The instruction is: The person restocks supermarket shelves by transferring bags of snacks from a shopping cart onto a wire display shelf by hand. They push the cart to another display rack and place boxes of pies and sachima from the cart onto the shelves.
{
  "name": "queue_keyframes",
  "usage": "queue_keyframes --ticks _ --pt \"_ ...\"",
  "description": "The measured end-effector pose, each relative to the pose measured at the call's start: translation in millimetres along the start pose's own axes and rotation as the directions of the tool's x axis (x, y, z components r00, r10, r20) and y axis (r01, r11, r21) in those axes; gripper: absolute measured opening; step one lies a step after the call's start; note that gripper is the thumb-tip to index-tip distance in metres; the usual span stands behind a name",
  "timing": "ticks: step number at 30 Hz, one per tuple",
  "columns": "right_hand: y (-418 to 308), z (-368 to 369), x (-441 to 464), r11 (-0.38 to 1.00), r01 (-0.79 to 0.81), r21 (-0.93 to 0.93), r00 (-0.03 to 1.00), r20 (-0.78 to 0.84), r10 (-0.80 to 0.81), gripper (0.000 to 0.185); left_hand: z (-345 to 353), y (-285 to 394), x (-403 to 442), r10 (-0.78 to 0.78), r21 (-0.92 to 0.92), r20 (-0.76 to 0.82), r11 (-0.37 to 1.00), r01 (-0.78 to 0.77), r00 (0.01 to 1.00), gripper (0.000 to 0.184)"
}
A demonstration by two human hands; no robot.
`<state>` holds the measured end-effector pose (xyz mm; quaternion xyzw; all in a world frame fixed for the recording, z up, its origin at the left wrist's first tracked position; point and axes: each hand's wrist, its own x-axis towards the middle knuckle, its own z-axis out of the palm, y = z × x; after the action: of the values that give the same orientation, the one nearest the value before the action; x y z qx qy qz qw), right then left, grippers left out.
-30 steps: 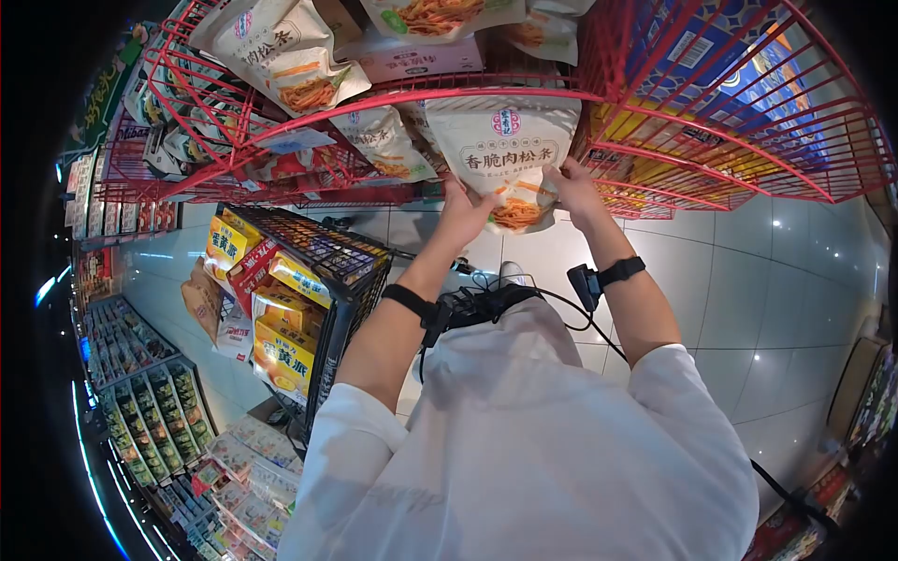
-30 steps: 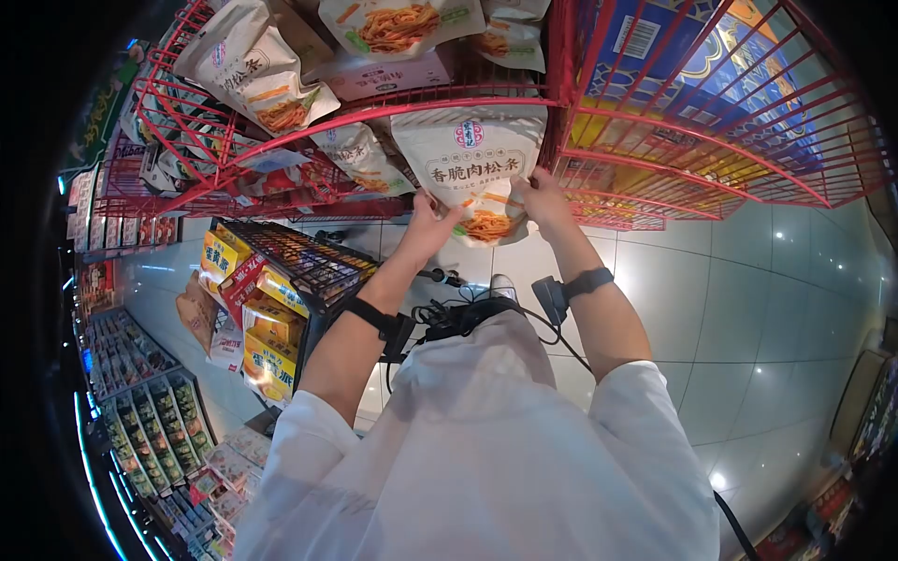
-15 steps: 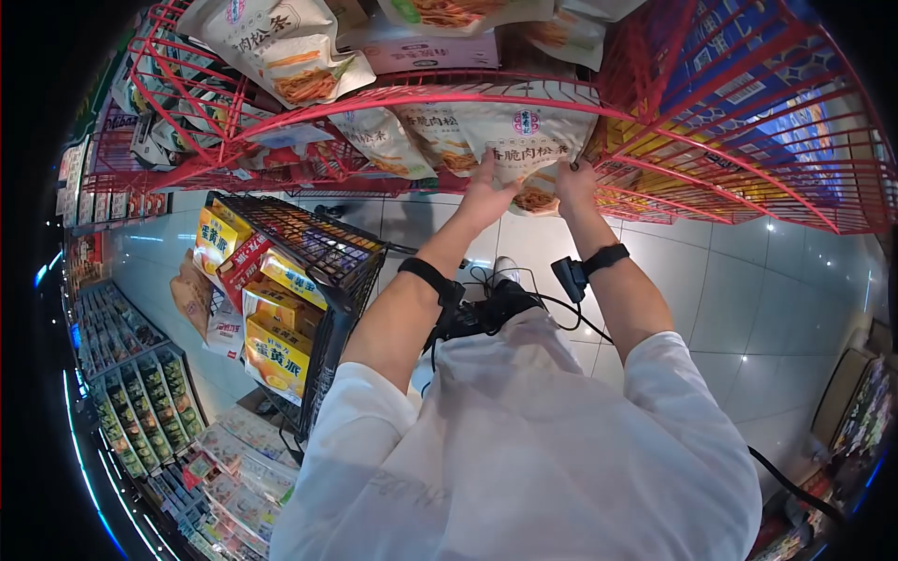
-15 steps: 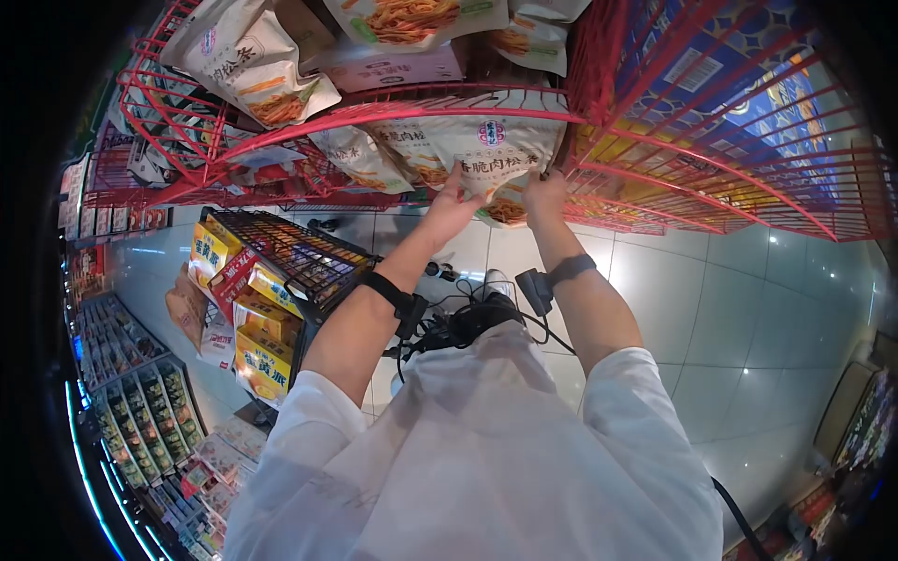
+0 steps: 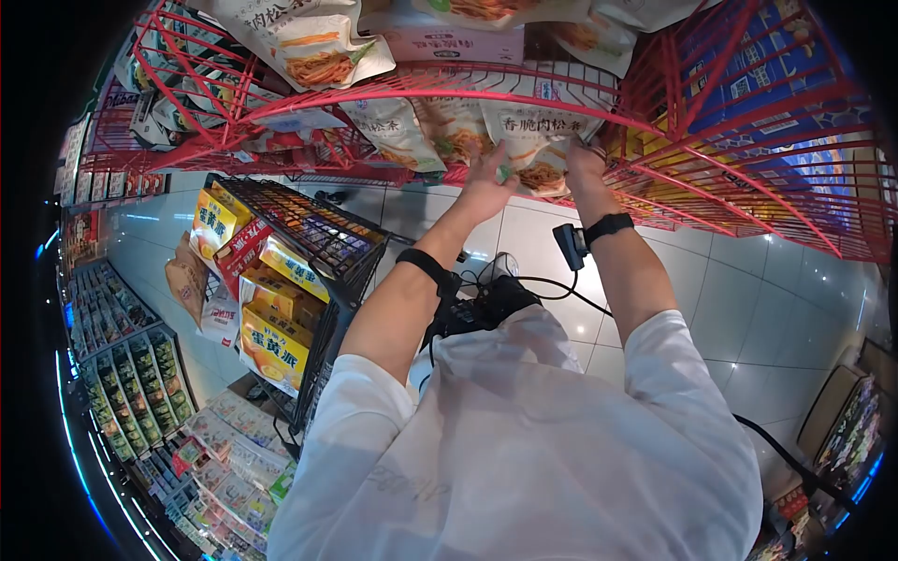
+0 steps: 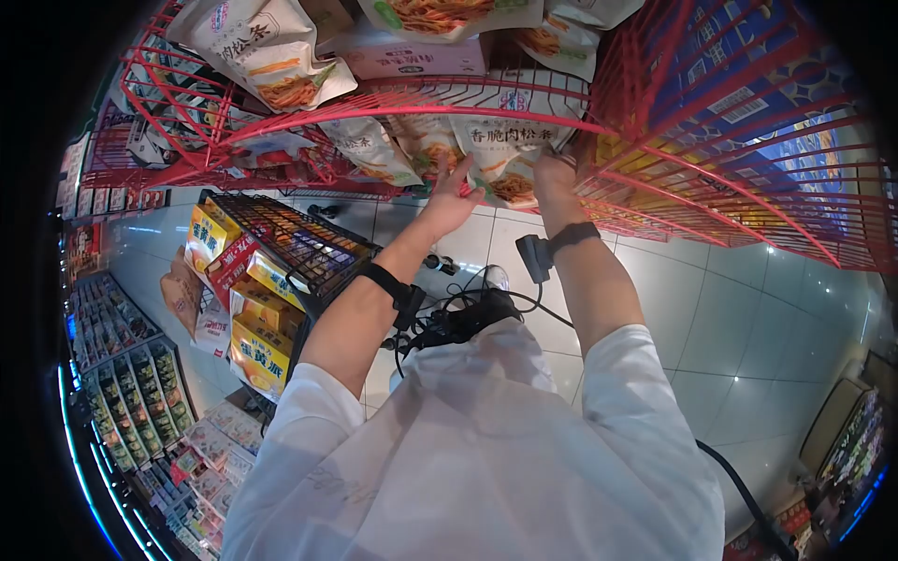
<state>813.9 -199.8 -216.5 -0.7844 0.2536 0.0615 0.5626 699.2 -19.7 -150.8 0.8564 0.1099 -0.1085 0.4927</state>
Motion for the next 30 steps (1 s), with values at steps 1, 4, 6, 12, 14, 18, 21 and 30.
queue_keyframes --ticks 1,4,6,12,14,18,21,30 --pt "-2 1 7 0.996 -0.063 -0.063 0.998 0.021 0.065 0.043 -1 -5 4 -0.017 0.029 -0.006 0.999 0.017 1.000 0.075" --pt "30 22 53 0.843 0.267 -0.467 0.953 -0.002 -0.302 0.047 -5 -18 7 -0.031 0.069 -0.048 0.997 0.034 0.998 0.066" --pt "7 22 33 0.872 0.318 -0.373 0.920 -0.100 -0.379 0.050 -9 -33 1 -0.039 0.082 -0.086 0.996 0.046 0.995 0.060" --pt "-3 24 50 0.936 0.174 -0.306 0.971 -0.107 -0.216 0.049 -35 -59 -33 -0.019 -0.141 -0.122 0.990 0.001 0.992 0.041" --pt "-3 26 56 0.937 0.170 -0.304 0.968 -0.129 -0.217 0.049 -41 -70 -47 -0.193 -0.302 -0.085 0.940 0.159 0.978 0.040" --pt "5 33 61 0.967 0.116 -0.225 0.974 -0.165 -0.155 0.049 -76 -45 -102 -0.144 -0.306 -0.161 0.948 0.089 0.976 0.036" --pt "11 29 44 0.990 -0.097 0.106 0.994 -0.038 0.102 0.049 -111 -13 -150 -0.105 -0.314 -0.201 0.949 0.038 0.974 0.037" --pt "15 108 -51 0.984 -0.049 -0.170 0.703 0.694 0.155 0.065 -178 30 -282 -0.171 -0.476 -0.540 0.870 -0.131 0.824 0.036"
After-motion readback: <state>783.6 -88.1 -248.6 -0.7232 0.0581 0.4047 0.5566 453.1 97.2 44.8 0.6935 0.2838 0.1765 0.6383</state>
